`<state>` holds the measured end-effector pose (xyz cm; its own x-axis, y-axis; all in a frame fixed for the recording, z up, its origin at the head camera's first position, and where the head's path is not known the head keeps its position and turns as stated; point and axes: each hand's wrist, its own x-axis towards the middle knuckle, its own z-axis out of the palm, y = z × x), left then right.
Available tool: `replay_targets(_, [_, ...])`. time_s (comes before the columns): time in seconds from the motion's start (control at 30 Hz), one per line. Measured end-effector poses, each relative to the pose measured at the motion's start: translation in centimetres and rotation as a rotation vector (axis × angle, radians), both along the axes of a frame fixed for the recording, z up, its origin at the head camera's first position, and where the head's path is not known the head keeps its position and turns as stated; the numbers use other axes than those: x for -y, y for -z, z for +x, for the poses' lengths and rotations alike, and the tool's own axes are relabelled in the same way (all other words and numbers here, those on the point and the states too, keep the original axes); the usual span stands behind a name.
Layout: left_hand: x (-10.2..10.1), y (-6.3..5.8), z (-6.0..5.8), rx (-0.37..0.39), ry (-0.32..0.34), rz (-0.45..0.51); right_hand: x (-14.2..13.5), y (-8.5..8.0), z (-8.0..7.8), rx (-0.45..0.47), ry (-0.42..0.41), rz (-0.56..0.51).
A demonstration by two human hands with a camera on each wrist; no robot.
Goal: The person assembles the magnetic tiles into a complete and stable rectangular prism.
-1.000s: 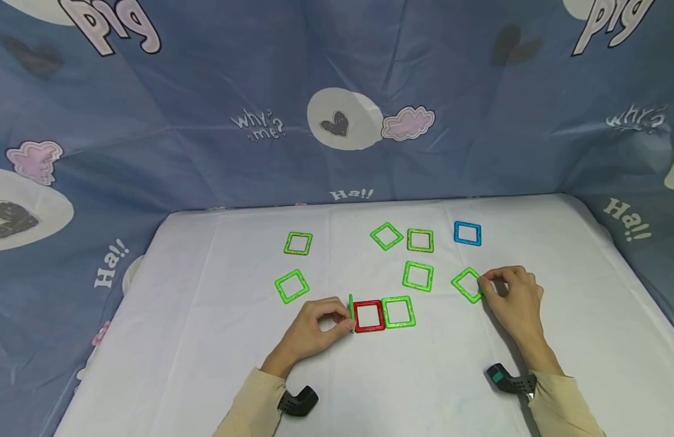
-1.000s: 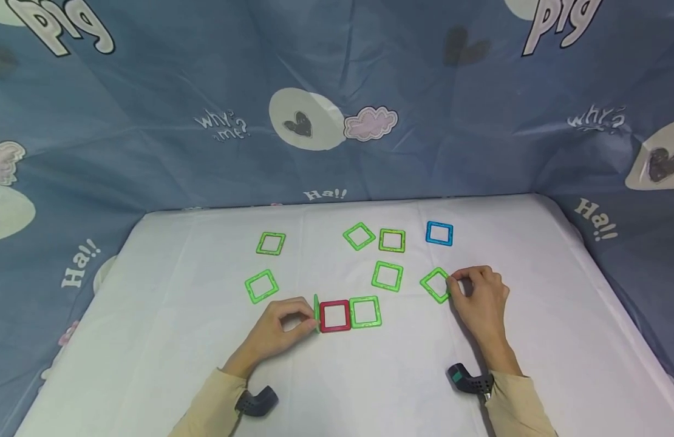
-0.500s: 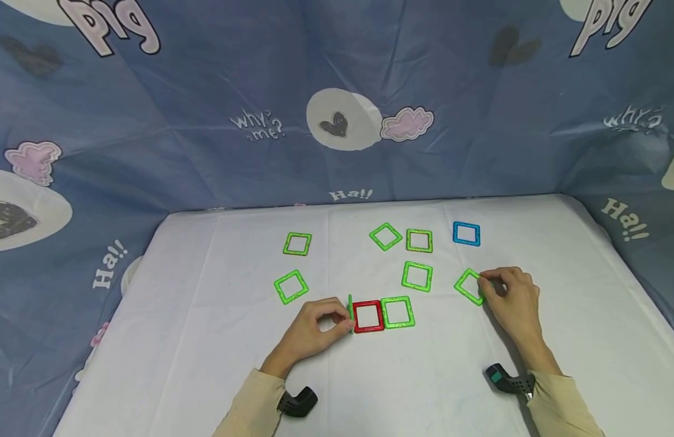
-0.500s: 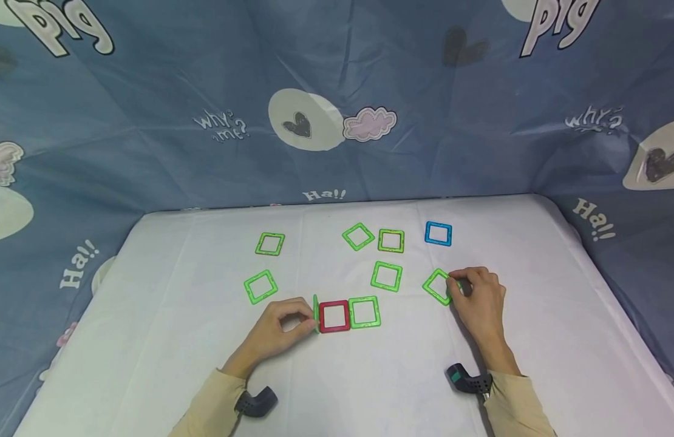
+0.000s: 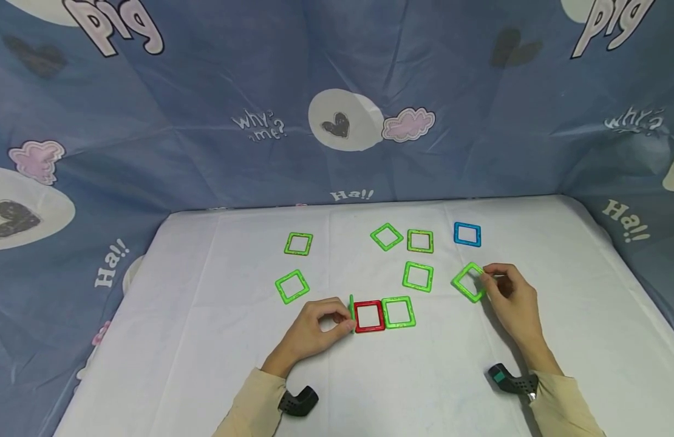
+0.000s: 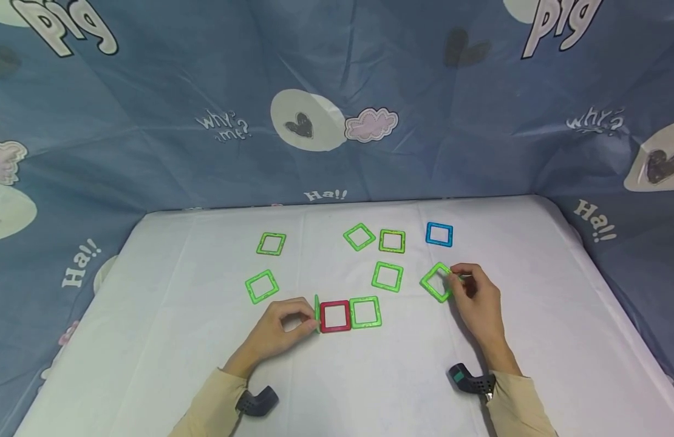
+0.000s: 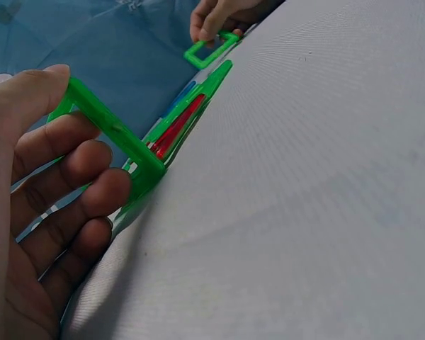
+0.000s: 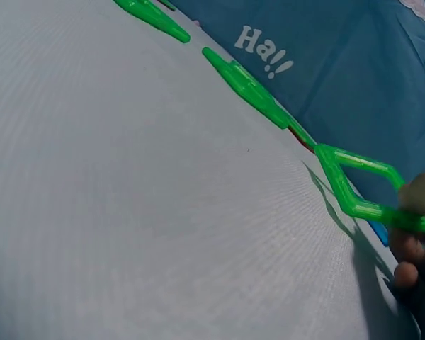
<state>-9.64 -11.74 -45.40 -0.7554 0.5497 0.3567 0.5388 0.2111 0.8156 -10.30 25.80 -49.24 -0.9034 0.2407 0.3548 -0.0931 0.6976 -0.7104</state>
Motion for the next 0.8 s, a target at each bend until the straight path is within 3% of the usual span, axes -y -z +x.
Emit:
replay_targets(0.27, [-0.2, 0.1, -0.3, 0.016, 0.011, 0.002, -0.1, -0.2, 0.2, -0.043, -0.087, -0.09])
replay_targets(0.4, [-0.3, 0.2, -0.3, 0.005, 0.008, -0.002, 0.2, -1.2, 0.5, -0.054, -0.126, -0.147])
replay_targets(0.6, [-0.1, 0.0, -0.2, -0.009, 0.001, -0.006, 0.0, -0.3, 0.1, -0.013, -0.199, -0.315])
replay_targets(0.8, [0.0, 0.0, -0.2, -0.004, 0.007, 0.002, 0.2, -0.7, 0.0, -0.056, -0.239, -0.371])
